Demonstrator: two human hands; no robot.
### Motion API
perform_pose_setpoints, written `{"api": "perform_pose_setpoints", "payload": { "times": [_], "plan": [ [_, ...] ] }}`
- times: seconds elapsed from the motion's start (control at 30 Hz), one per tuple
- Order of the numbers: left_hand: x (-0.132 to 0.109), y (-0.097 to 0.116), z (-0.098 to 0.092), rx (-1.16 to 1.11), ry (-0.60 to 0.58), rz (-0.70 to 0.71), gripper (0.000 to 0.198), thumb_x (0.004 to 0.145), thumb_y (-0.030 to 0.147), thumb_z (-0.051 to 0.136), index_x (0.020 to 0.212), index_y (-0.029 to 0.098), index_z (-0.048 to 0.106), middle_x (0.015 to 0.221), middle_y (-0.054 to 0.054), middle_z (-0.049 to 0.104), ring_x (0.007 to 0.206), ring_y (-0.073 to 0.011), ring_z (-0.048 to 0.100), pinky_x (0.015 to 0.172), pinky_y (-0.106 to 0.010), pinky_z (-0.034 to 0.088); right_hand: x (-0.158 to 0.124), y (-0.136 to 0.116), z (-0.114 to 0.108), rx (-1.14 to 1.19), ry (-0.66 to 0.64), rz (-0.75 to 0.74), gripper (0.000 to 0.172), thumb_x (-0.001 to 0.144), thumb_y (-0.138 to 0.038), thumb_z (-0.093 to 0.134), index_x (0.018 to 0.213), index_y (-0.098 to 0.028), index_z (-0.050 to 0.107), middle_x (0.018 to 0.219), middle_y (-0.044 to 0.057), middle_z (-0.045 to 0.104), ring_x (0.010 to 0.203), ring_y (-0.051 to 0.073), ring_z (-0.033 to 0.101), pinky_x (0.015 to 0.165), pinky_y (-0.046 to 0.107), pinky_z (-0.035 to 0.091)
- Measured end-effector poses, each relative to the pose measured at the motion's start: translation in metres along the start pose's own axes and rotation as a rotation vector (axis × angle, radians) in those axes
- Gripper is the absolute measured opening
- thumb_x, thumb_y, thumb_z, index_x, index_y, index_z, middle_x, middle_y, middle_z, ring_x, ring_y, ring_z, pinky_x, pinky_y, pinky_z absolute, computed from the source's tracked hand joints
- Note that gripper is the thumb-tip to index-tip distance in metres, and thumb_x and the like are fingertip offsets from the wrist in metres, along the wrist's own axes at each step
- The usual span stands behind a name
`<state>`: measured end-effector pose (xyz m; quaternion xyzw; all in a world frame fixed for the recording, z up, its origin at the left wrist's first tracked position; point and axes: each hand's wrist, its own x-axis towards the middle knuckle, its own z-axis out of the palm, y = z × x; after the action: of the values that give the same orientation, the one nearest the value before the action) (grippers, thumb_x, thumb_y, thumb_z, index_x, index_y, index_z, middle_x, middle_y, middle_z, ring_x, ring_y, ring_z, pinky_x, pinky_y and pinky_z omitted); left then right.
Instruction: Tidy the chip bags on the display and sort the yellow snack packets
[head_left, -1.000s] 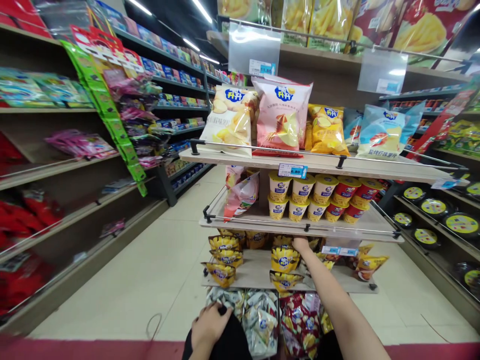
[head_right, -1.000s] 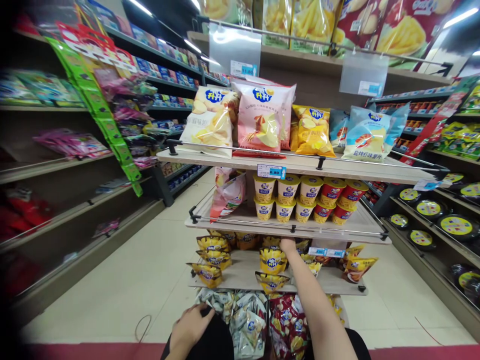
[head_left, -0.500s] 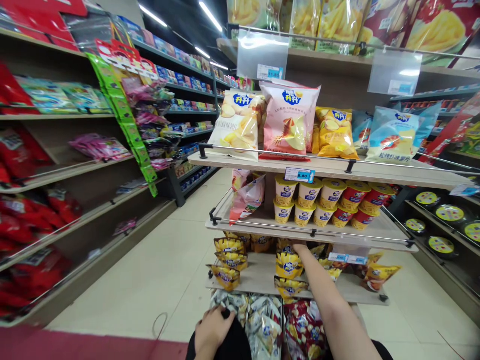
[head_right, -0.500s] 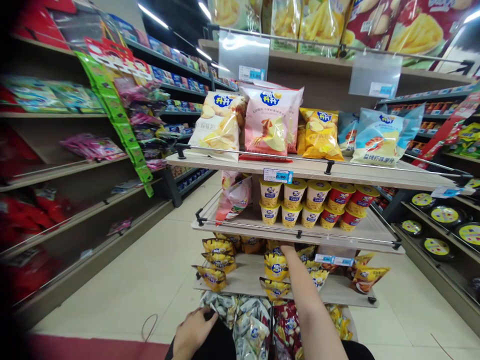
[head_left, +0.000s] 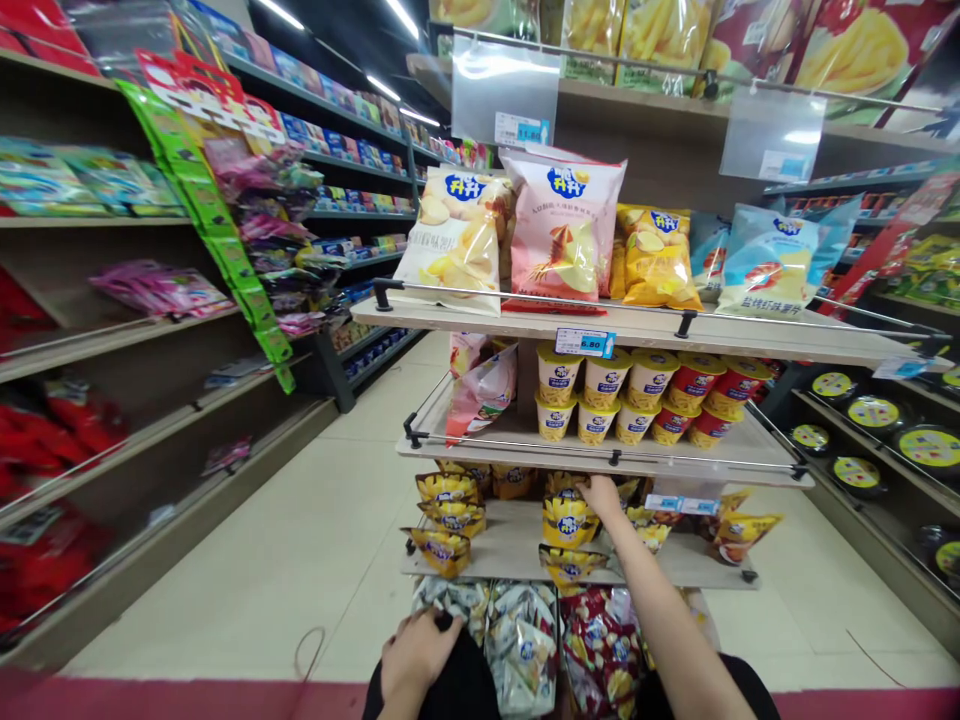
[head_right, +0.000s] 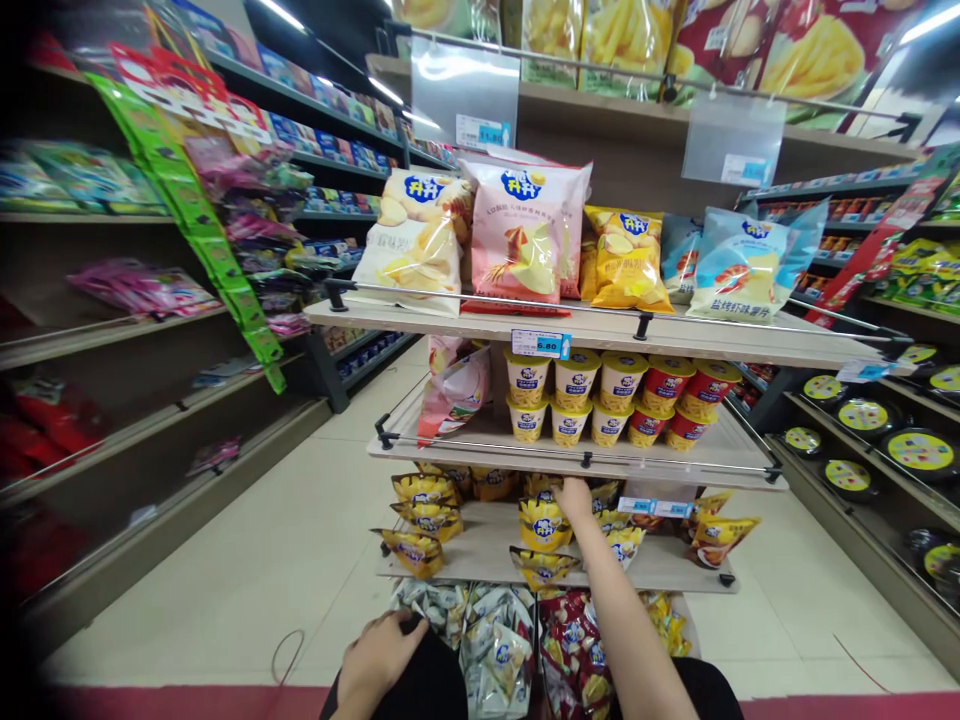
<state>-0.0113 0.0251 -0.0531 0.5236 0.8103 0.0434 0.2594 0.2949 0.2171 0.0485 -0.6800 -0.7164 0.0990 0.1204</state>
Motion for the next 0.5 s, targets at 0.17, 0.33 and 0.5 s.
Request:
{"api": "perform_pose_setpoints", "payload": {
  "times": [0.17, 0.33, 0.5],
  "plan": [
    [0.0, -0.002, 0.002, 0.001, -0.002, 0.001, 0.059, 0.079, 0.056, 0.041, 0.115, 0.02, 0.07, 0.129, -0.013, 0.068, 0.127, -0.0339, 0.056, 0.103, -0.048, 0.043, -0.116, 0.007, 0.088, 0.368, 0.617, 0.194, 0.06, 0.101, -0.035, 0.023, 0.153, -0.007, 0.013, 0.153, 0.027, 0.031, 0.144, 0.03, 0.034, 0.113, 0.045, 0.036],
    [-0.001, -0.002, 0.003, 0.009, -0.005, 0.011, 0.058, 0.08, 0.056, 0.041, 0.115, 0.02, 0.07, 0.127, -0.012, 0.069, 0.124, -0.0338, 0.058, 0.102, -0.049, 0.044, -0.176, -0.012, 0.215, 0.384, 0.54, 0.323, 0.084, 0.094, -0.047, 0.042, 0.153, -0.008, -0.003, 0.158, 0.032, -0.012, 0.15, 0.043, 0.001, 0.114, 0.063, 0.028],
    [-0.004, -0.003, 0.001, 0.016, -0.008, 0.005, 0.061, 0.081, 0.058, 0.039, 0.116, 0.02, 0.07, 0.126, -0.013, 0.069, 0.122, -0.0331, 0.059, 0.101, -0.048, 0.044, -0.151, -0.008, 0.238, 0.217, 0.331, 0.276, 0.066, 0.095, -0.038, 0.041, 0.152, -0.009, 0.027, 0.161, 0.026, -0.002, 0.149, 0.041, 0.005, 0.115, 0.057, 0.03]
  ]
}}
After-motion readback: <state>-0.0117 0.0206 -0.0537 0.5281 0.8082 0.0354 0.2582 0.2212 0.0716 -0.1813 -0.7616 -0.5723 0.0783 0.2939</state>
